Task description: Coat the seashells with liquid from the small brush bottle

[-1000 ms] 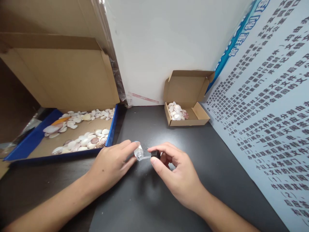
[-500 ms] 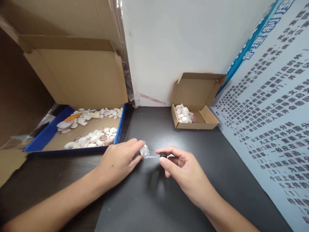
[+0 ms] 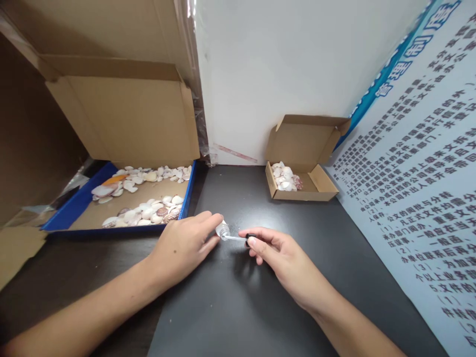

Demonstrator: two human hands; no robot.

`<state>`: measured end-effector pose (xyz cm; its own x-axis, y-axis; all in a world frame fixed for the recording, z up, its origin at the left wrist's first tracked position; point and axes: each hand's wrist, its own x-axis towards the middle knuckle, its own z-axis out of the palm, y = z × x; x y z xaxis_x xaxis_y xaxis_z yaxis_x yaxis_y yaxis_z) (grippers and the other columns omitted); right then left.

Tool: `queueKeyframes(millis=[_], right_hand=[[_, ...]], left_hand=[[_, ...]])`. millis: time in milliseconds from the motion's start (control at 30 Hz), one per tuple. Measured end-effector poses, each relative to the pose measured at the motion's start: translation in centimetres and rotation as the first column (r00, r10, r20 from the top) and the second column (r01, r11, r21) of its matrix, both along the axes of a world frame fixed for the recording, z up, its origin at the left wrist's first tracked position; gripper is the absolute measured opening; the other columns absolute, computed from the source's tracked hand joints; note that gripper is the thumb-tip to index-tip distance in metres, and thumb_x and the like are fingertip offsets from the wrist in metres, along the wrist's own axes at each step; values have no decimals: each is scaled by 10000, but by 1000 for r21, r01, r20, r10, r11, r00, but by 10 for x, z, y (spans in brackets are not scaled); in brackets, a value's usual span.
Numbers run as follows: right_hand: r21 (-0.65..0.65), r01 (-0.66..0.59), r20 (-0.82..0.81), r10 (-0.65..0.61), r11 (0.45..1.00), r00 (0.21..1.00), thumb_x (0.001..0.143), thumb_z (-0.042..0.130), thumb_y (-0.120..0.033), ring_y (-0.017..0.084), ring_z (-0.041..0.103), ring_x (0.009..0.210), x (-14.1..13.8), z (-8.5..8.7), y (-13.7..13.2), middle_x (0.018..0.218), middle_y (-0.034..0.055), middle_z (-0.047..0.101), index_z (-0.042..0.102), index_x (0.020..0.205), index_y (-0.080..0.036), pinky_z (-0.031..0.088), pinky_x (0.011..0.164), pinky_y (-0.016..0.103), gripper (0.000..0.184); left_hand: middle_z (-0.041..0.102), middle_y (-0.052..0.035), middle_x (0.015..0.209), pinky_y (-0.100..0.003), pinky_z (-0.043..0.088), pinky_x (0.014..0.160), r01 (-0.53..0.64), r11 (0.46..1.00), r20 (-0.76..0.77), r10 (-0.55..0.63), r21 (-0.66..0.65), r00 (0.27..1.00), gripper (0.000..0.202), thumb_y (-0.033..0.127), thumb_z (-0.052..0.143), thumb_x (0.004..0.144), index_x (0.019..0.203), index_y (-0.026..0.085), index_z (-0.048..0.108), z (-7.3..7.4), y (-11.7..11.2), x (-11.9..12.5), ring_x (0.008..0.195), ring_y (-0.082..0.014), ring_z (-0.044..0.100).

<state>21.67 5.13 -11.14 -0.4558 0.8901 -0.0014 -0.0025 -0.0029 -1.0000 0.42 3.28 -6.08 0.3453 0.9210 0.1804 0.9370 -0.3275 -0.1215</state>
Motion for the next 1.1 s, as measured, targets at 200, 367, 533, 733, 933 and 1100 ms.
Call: queueKeyframes(millis=[200,367,533,733,933,1100], right_hand=[[-148,-34,-146,12,988,989,880,653,-473,132,555,783,-3,0,-3,852,24,611,660,1044,-186,453,772,274,331],[-269,-130,-227,69,954,972,893,649,-464,123,565,783,-5,-2,-5,869,31,628,621,1021,-181,437,721,247,312],[-296,-196,-217,134,935,967,870,680,-465,116,563,748,-6,0,-7,869,36,654,608,1003,-174,418,682,240,328],[-317,-240,-268,156,918,951,873,693,-432,101,559,741,-9,-2,-8,902,38,666,600,990,-174,417,678,224,299],[-352,-259,-361,125,900,924,889,688,-376,93,546,719,-10,-2,-11,897,47,664,607,982,-158,429,686,223,250],[-346,-254,-382,112,903,918,908,668,-363,93,544,726,-9,-2,-8,910,47,666,596,1008,-163,426,693,224,235]], left_hand=[[614,21,816,-284,157,512,5,1000,11,-6,10,1000,12,229,545,899,907,225,536,0,0,-1,681,-167,617],[612,20,821,-281,153,510,-8,1000,19,7,21,1000,26,225,551,891,905,222,530,0,-1,-1,680,-165,614],[607,22,819,-283,151,509,-25,999,26,24,28,999,19,232,544,892,901,224,529,2,0,-3,682,-170,616],[602,17,829,-284,159,511,-20,1000,28,19,24,999,23,231,535,895,918,229,534,2,-1,-1,680,-172,616],[597,16,828,-285,173,516,-23,1000,40,23,16,999,20,243,529,902,916,229,529,0,0,-1,687,-176,621],[603,10,856,-287,202,522,-54,999,73,54,-9,996,47,262,536,896,913,220,521,0,1,-2,722,-192,640]])
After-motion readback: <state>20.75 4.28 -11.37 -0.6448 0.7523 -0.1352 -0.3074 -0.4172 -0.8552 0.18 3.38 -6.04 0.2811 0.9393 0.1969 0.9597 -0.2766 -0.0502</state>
